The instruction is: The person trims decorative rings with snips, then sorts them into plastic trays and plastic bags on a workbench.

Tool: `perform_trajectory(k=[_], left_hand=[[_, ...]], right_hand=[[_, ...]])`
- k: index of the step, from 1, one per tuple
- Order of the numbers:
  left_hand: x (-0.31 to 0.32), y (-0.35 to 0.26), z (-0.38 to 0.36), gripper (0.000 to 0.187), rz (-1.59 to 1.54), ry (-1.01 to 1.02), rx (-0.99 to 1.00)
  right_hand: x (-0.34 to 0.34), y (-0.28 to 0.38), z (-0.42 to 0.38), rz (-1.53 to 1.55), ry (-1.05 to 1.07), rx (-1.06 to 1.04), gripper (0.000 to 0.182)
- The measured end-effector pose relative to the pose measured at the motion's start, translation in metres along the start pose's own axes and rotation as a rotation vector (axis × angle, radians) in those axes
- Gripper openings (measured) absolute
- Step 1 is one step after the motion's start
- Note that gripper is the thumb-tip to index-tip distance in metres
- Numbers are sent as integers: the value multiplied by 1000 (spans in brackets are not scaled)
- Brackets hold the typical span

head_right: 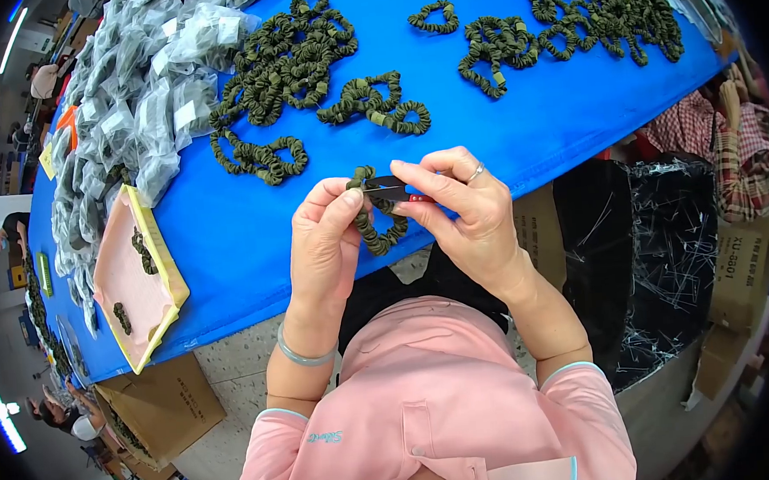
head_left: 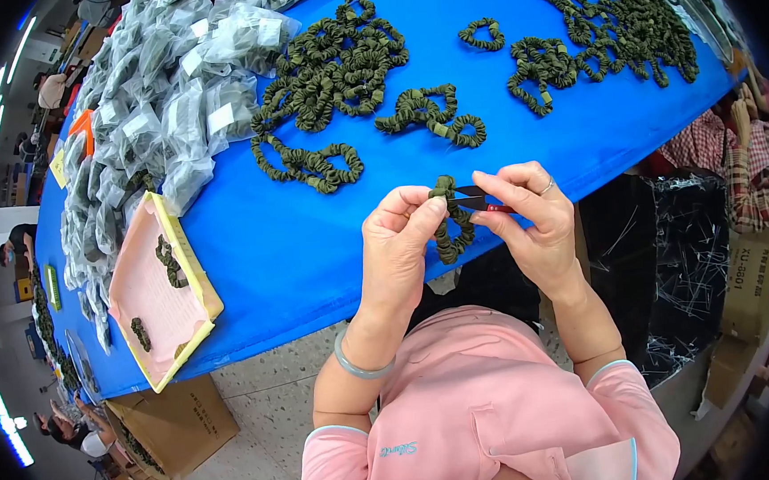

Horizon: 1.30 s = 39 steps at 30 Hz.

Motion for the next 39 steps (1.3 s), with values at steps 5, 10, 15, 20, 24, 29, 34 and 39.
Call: perform_trajectory(k=[5, 10, 15, 20, 24, 29, 34, 39], left_hand=[[0, 4, -2, 10, 29, 2, 36], [3, 2, -3, 9, 4, -1, -29], [5, 5, -2, 8, -77, 13, -125], [4, 10, -2, 10, -45, 18, -148], [6, 10, -3, 11, -38, 17, -153], [6, 10, -2, 11, -45, 21, -162], [7, 12, -2, 12, -40, 51, -169], [7, 14, -3, 8, -81, 66, -170]], right_hand=[[2, 0, 1, -29, -12, -28, 37], [-1, -4, 1, 39, -32, 19, 36], [-4, -3, 0, -14, -55, -16, 37], [-5, 3, 2, -133, -56, -93, 38], [-6, 6, 3, -172, -60, -122, 38], [-9, 7, 4, -197, -59, -144, 38], [-9, 8, 4, -219, -53, -166, 38], [-9, 7, 4, -213, -41, -183, 37]])
Point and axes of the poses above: each hand's wrist, its own z-axis towards the middle knuckle, its own x-axis out of the palm, y = z × x, the point moved 7 cm from there along z, towards the middle knuckle, and after that the axes turned 3 degrees about -z, right-handed, at the moved point
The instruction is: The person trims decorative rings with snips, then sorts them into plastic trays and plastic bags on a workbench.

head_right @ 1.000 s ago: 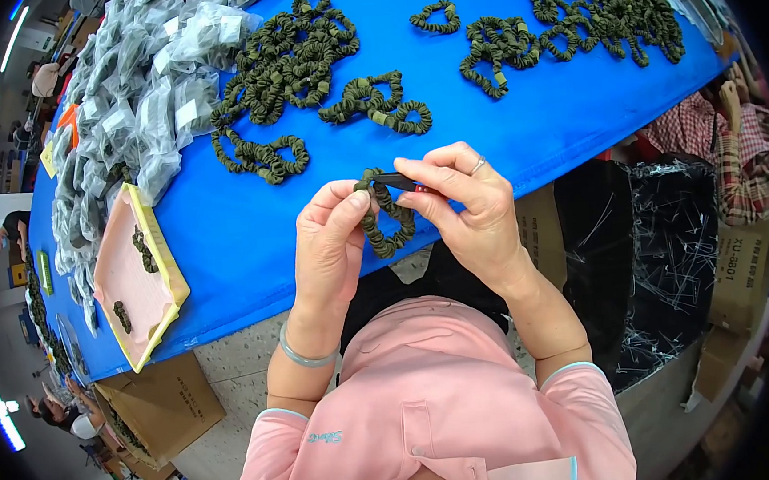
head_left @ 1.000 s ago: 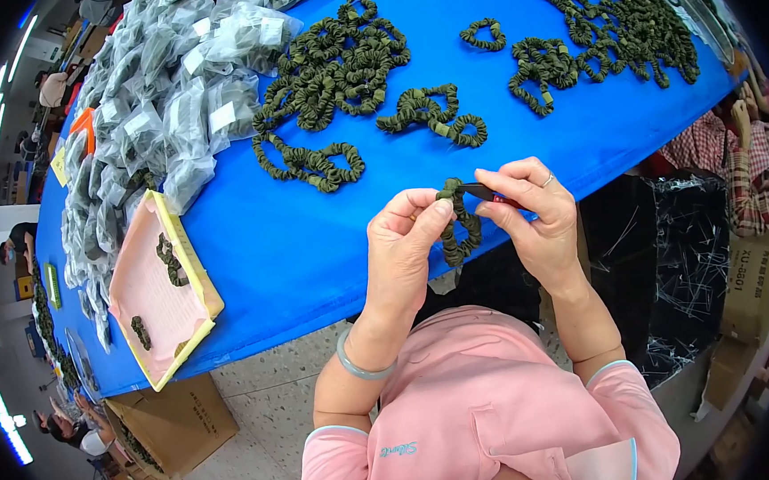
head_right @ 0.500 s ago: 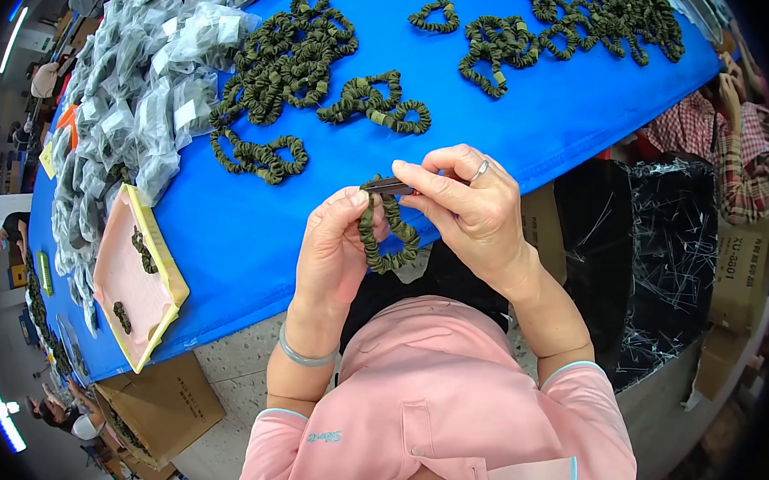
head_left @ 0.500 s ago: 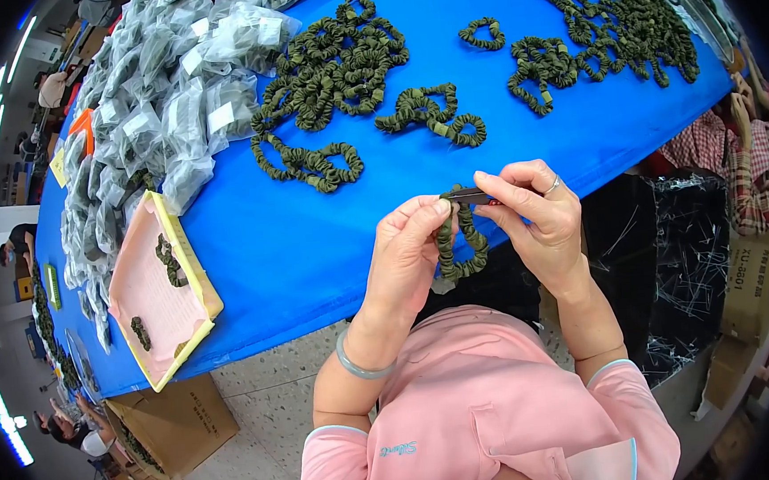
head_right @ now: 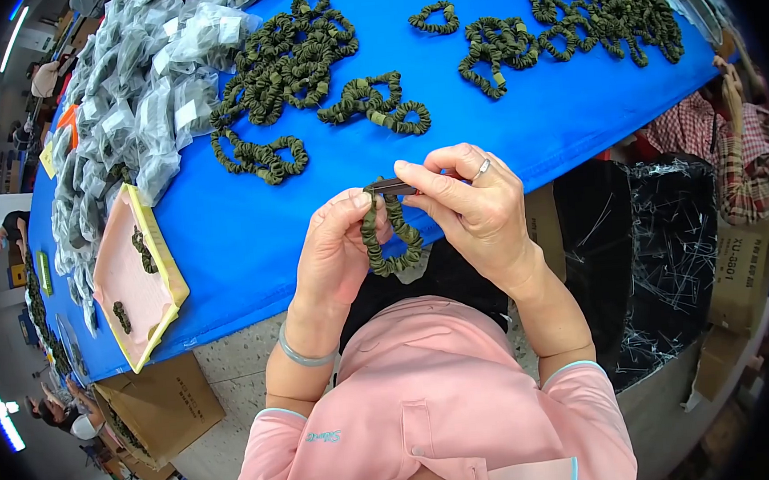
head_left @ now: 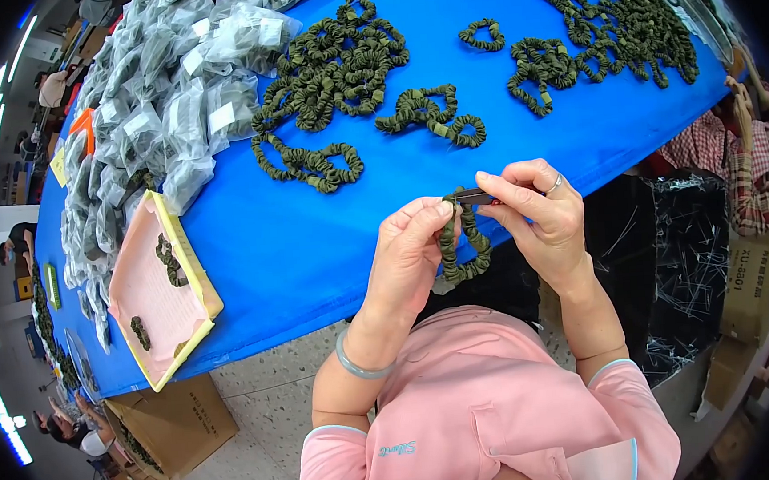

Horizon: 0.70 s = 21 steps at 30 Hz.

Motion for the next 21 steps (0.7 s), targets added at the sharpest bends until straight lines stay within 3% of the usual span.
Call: perform_trajectory(k=[3, 7, 8, 12, 21], left_hand=[[0, 2, 1, 6, -44, -5, 2], [8, -36, -12, 15, 698, -153, 665], [8, -36, -12, 15, 697, -153, 664], [24, -48, -25, 30, 998, -158, 1048], [24, -44, -27, 30, 1014, -151, 1049]], right_hand=[[-1, 0, 0, 11, 11, -9, 37], [-2, -16, -4, 339, 32, 342, 40], [-2, -16, -5, 338, 31, 343, 40], [3, -11, -6, 282, 114, 292, 40], [6, -10, -6, 227, 128, 249, 39]])
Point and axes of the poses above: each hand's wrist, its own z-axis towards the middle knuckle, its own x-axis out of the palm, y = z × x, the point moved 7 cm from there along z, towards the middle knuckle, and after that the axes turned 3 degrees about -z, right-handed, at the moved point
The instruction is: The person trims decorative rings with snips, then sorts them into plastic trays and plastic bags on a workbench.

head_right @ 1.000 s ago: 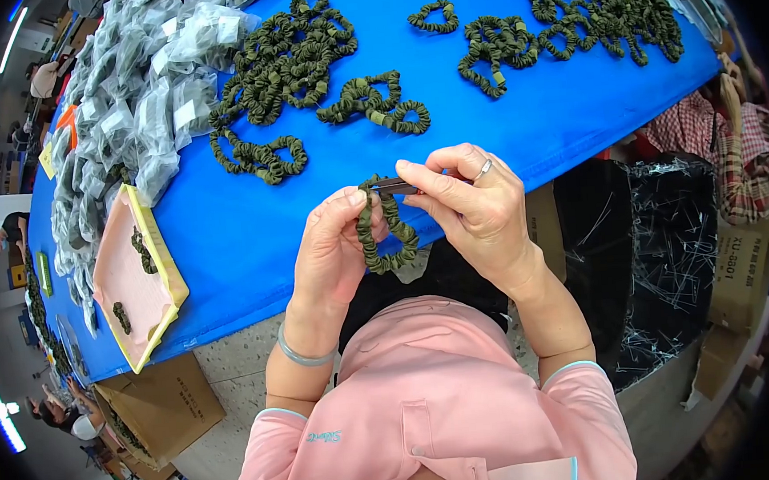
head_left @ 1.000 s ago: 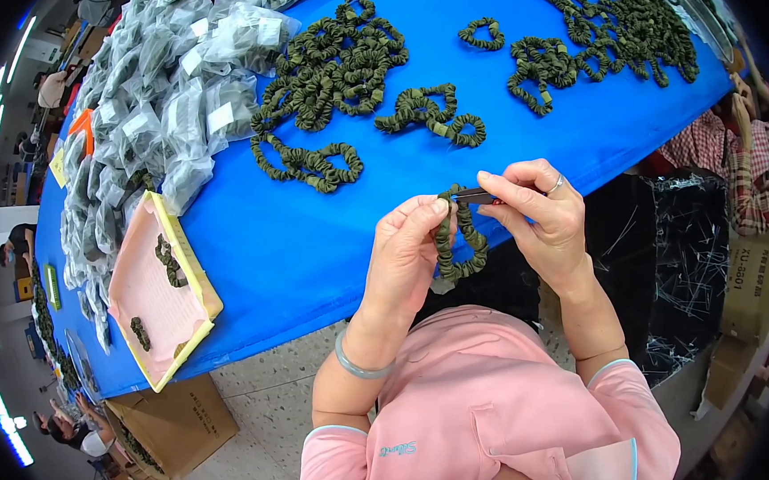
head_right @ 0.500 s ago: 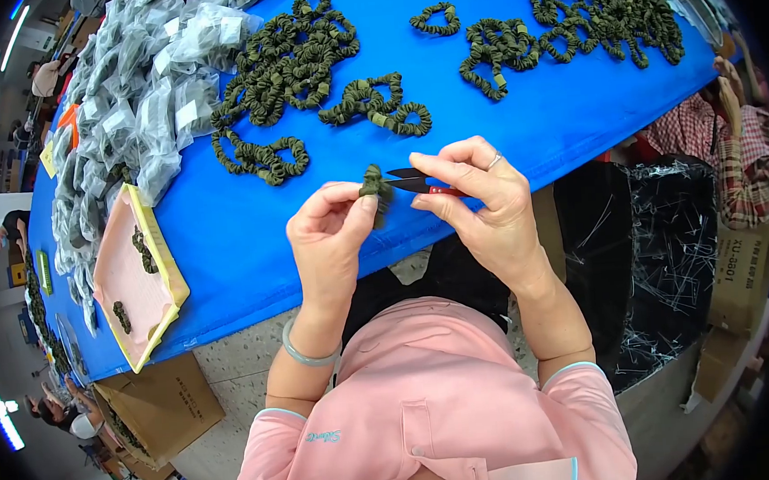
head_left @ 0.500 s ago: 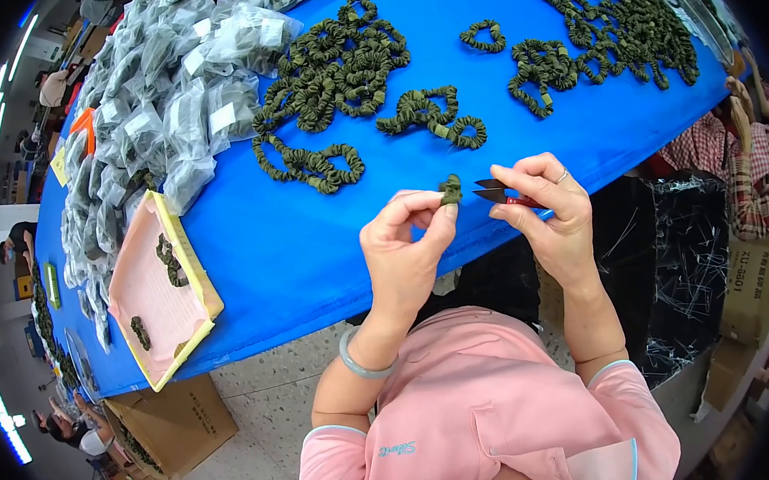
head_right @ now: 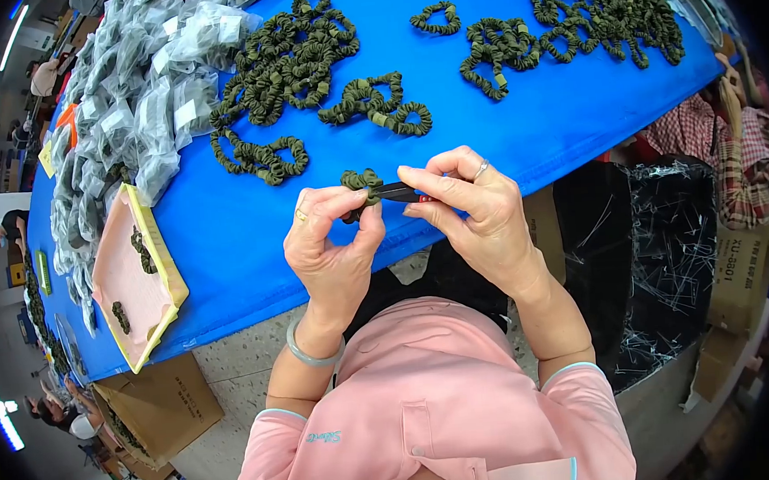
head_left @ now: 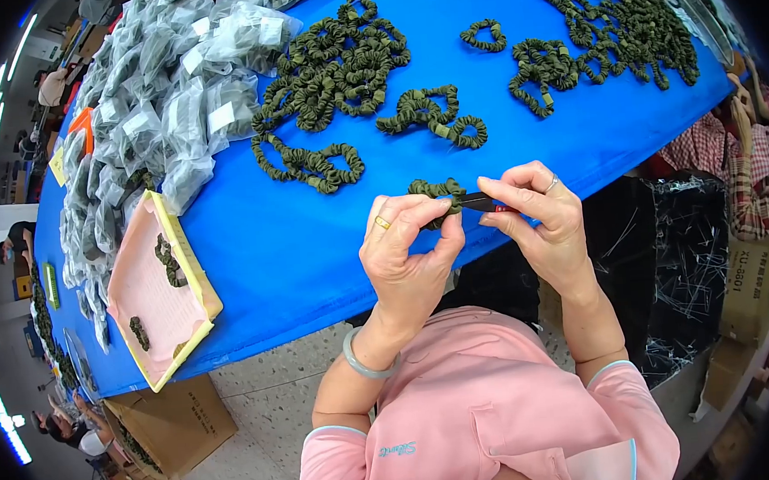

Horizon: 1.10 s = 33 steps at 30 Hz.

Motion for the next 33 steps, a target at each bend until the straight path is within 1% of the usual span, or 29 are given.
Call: perform_trajectory(k=[2, 6, 8, 9, 11, 13, 14, 15, 16, 17, 18, 19, 21, 22, 23, 24, 26, 27, 31, 32, 33], left_hand=[[0, 0, 0, 30, -3, 5, -9], [9, 7, 2, 24, -110, 100, -115], [27, 16, 0, 18, -215, 327, -264], [30, 19, 4, 18, -214, 327, -263], [37, 26, 18, 17, -130, 300, -209], [40, 19, 38, 16, 337, 256, 210], [43, 26, 49, 16, 337, 256, 210], [49, 26, 56, 20, 500, 272, 329], [51, 25, 58, 22, 583, 280, 389], [53, 23, 60, 25, 664, 284, 452], [49, 29, 63, 25, 541, 305, 297], [45, 35, 63, 25, 416, 326, 144], [42, 48, 57, 25, 166, 365, -163], [41, 45, 52, 25, 169, 370, -164], [39, 49, 45, 24, -7, 338, -304], [36, 52, 35, 24, -182, 301, -443], [35, 57, 16, 23, -538, 213, -712], [34, 54, 12, 23, -538, 215, -713], [34, 53, -7, 18, -828, 129, -981], [33, 53, -8, 18, -830, 128, -980], [30, 51, -4, 19, -740, 121, -852]], right_hand=[[-1, 2, 1, -13, -4, -11, 39], [-6, -2, 15, 95, -35, 141, 36], [4, -14, 17, 56, 212, 133, 35], [1, -24, 19, 57, 212, 132, 35], [-16, -46, 27, -31, 121, 113, 36], [-59, -75, 39, 26, -231, 292, 38], [-80, -70, 46, -81, -413, 154, 38], [-92, -74, 45, -126, -462, 224, 40], [-100, -77, 43, -172, -511, 293, 42], [-96, -75, 44, -132, -465, 269, 43], [-91, -71, 41, -93, -419, 248, 44], [-87, -66, 36, -94, -425, 249, 44], [-58, -56, 29, -35, -233, 276, 44], [-46, -48, 25, 50, -204, 259, 44], [-34, -42, 21, 136, -172, 242, 43], [-27, -39, 18, 140, -170, 246, 43], [-13, -25, 18, 110, -83, 106, 41], [-11, -24, 17, 110, -85, 108, 41], [-7, -22, 17, 134, -73, 72, 38], [-7, -21, 17, 133, -72, 71, 38], [-9, -20, 16, 146, -77, 76, 37]])
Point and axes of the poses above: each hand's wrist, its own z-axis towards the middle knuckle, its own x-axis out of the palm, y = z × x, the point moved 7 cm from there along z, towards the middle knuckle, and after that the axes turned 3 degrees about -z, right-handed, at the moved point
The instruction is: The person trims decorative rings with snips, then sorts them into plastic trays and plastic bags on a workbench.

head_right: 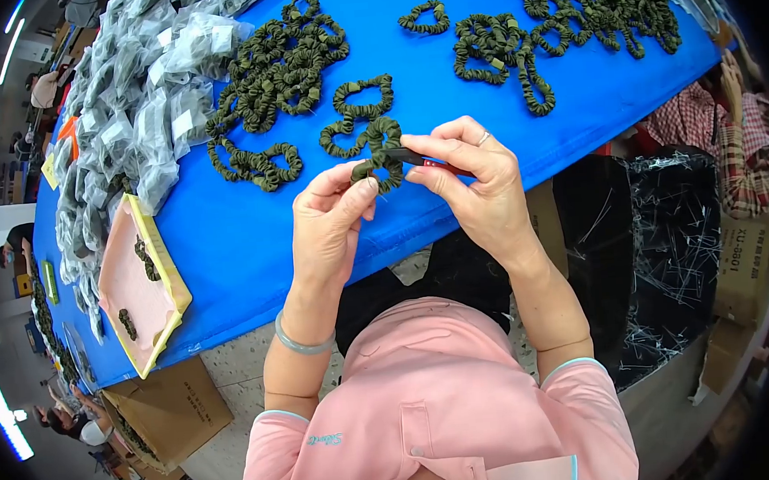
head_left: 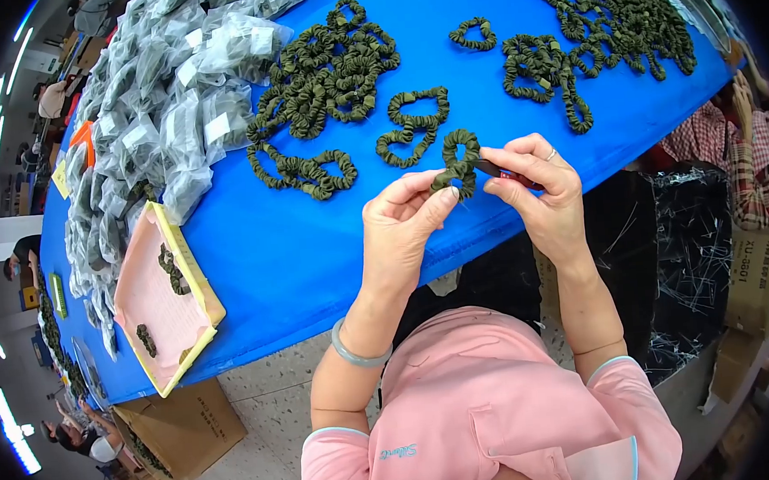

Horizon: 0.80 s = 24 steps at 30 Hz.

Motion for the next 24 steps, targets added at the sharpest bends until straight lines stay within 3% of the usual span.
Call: perform_trajectory(k=[3, 4, 8, 24], left_hand=[[3, -19, -6, 25, 291, -4, 368], [3, -19, -6, 25, 289, -5, 368], [14, -39, -25, 31, 829, -82, 798], [26, -45, -38, 32, 948, -119, 1089]], right_hand=[[-5, 3, -4, 38, -17, 18, 35], [-5, 4, -5, 37, -15, 17, 35], [-2, 7, -9, -26, 39, 15, 33], [6, 10, -12, -75, 63, 43, 31]])
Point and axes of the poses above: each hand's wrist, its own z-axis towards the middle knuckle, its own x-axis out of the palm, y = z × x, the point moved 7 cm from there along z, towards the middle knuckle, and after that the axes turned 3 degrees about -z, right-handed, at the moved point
